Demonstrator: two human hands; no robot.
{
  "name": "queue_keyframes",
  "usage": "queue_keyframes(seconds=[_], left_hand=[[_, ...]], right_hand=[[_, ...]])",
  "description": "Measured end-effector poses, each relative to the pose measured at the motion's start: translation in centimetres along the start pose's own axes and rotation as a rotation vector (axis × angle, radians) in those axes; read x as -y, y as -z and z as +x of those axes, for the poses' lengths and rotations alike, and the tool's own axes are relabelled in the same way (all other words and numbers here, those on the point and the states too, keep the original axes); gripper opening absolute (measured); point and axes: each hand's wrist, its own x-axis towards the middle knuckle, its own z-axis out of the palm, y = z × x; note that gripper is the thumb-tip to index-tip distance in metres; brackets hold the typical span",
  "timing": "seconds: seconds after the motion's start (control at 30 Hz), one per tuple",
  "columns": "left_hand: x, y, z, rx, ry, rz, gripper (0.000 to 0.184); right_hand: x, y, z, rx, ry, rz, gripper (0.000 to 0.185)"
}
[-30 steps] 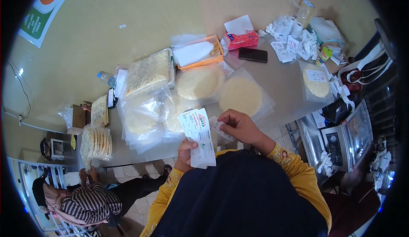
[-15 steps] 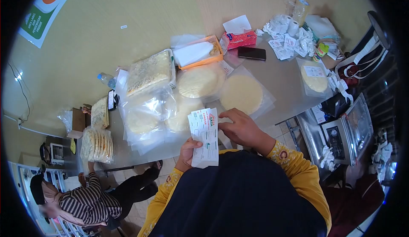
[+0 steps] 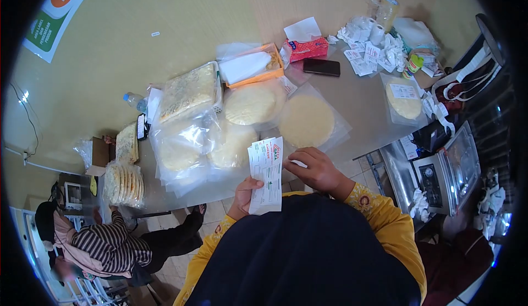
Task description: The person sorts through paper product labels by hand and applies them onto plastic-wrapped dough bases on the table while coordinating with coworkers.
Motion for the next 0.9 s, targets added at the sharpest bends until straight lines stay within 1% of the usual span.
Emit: queue_keyframes(seconds=[0.13,0.17,0.23,0.27,0.33,0.37,0.43,0.47,0.57,0.67,0.77,0.9], left_hand=[[0.5,-0.6,0.9,-0.006,0.041,-0.088,0.056],[0.6,-1.0,1.1,-0.028,0.029,-0.069,0.055],[0.8,-2.4,1.6,-0.072,0.003,-0.034,0.055],[0.9,-2.8,1.9,-0.130,-0.040,0.064,0.055],[1.1,-3.4,2.6,-0.247,-0.127,0.258,0.055],[1.3,-3.6,3.1,-0.265,-0.201,0.318,0.052],[1.9,-3.9,3.9,-0.302,-0.343,0.437,0.047],[2.3,-3.7,4.3,-0.318,-0.365,0.463,0.046],[3.3,-3.0,5.4,-0.346,-0.411,0.527,0.044],[4.0,-3.3,5.7,-0.345,-0.421,0.566,0.044],[4.4,-3.4,5.8,-0.330,-0.413,0.588,0.045],[4.5,-3.0,5.8,-0.311,-0.433,0.560,0.046]], right_hand=[[-0.7,0.7,-0.5,-0.002,-0.026,-0.004,0.026],[-0.9,0.9,-0.6,-0.004,-0.032,-0.008,0.025],[-1.2,0.9,-0.8,-0.073,-0.164,0.127,0.020],[-1.4,1.0,-0.9,-0.108,-0.228,0.194,0.018],[-2.2,1.6,-1.3,-0.202,-0.368,0.196,0.014],[-2.6,1.9,-1.4,-0.249,-0.437,0.196,0.012],[-2.2,2.9,-0.7,-0.291,-0.809,0.675,0.009],[-2.0,3.1,-0.4,-0.309,-0.994,0.915,0.009],[-2.0,2.1,0.1,-0.150,-1.053,1.246,0.012],[-1.5,1.5,0.9,0.024,-1.123,1.160,0.011],[-1.6,-0.2,0.4,-0.004,-1.002,1.052,0.011],[-1.5,-1.1,0.4,-0.026,-0.975,0.947,0.014]])
